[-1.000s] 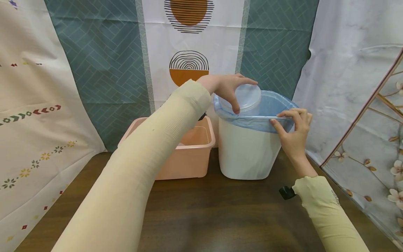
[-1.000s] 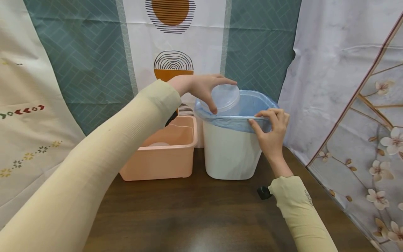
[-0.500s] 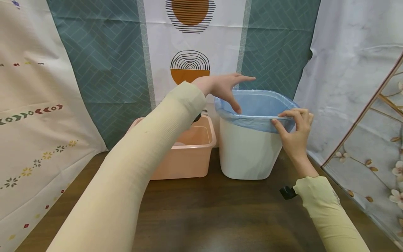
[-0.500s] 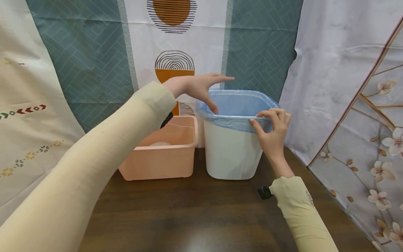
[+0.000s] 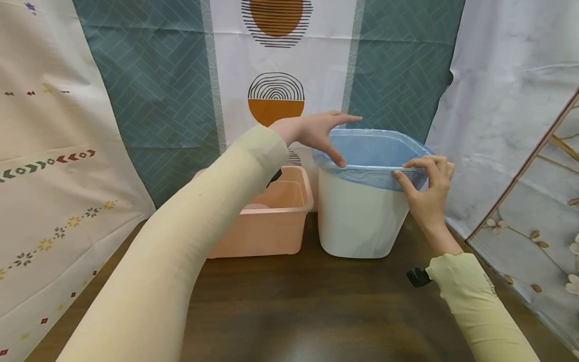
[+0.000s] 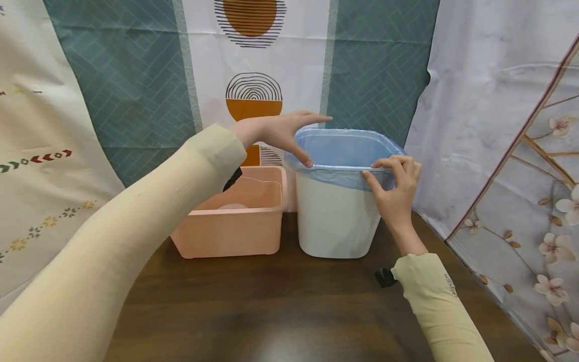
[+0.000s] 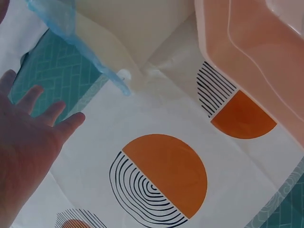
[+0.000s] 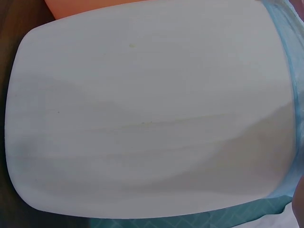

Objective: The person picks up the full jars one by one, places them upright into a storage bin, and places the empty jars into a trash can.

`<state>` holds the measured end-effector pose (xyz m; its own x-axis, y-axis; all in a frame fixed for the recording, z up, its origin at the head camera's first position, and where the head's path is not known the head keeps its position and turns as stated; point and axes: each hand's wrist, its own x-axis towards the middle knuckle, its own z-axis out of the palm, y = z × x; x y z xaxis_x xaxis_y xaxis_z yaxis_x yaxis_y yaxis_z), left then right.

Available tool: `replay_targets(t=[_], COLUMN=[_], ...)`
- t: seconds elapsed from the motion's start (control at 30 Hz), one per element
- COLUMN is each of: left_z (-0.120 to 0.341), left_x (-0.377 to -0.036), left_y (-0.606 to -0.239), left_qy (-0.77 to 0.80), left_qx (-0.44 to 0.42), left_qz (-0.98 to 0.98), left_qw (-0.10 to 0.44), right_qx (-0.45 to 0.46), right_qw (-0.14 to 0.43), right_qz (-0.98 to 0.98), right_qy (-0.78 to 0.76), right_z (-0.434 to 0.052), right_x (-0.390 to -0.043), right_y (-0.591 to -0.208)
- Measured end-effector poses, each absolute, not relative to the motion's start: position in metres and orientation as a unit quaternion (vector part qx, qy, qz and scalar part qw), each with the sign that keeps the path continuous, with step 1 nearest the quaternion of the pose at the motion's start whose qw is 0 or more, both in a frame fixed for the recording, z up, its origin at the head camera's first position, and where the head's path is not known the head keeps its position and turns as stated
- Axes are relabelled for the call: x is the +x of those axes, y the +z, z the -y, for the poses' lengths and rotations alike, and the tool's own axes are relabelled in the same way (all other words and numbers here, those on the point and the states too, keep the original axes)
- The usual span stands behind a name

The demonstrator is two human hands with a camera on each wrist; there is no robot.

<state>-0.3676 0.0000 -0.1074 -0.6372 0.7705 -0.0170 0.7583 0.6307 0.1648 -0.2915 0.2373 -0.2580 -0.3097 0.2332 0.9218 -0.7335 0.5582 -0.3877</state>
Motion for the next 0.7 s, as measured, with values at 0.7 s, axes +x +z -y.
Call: replay_targets(t=[0.7], left_z=[0.067], left_x=[-0.316], left_y=[-0.187], left_qy=[0.165], left_qx=[0.467], left_qz=[-0.868], left_qw=[-0.033], right_qx=[0.173], right_qw=[0.529], right_qz=[0.728], right_qy=[0.401], right_z=[-0.244], right_x=[-0.280], right_y=[-0.254])
